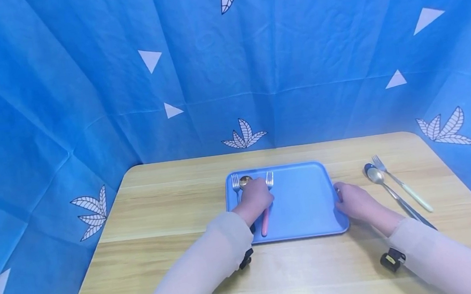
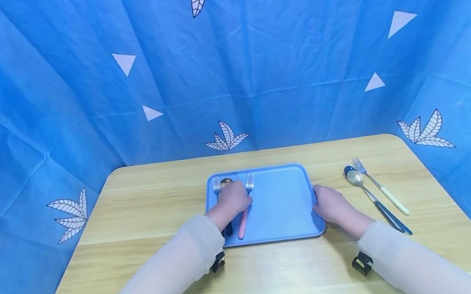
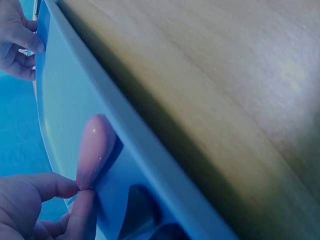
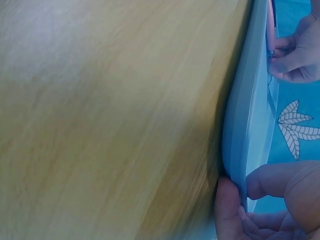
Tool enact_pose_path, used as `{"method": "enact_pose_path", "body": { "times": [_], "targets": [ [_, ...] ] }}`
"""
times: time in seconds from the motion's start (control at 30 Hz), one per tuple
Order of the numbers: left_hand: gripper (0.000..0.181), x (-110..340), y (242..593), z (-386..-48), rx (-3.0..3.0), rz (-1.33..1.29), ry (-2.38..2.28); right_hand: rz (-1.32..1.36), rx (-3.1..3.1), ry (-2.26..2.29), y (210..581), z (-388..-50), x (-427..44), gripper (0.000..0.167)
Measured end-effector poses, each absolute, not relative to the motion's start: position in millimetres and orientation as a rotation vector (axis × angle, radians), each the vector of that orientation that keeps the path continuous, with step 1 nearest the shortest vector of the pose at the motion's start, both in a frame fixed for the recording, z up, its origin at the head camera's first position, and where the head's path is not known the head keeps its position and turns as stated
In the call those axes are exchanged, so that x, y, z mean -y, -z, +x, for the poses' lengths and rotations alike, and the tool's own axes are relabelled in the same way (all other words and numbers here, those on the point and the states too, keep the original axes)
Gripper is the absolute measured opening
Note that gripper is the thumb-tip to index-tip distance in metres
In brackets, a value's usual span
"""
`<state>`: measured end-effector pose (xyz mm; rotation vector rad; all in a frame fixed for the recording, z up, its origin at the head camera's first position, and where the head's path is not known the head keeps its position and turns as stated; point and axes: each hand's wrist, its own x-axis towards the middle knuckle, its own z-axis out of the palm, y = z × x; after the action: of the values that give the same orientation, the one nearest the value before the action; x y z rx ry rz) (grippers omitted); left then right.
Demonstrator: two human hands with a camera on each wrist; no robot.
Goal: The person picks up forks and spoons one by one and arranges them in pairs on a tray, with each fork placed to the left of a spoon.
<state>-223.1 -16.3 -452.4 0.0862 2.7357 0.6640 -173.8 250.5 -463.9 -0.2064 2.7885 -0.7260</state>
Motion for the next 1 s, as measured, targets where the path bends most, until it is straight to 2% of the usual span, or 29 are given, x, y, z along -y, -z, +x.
{"method": "enact_pose_path", "body": {
  "times": [1.0],
  "targets": [
    [0.029,6,458,-225,-2.719,0.025,-0.798,-0.198,-2.783,0.713,464,-176,-251,0.055]
  ]
}}
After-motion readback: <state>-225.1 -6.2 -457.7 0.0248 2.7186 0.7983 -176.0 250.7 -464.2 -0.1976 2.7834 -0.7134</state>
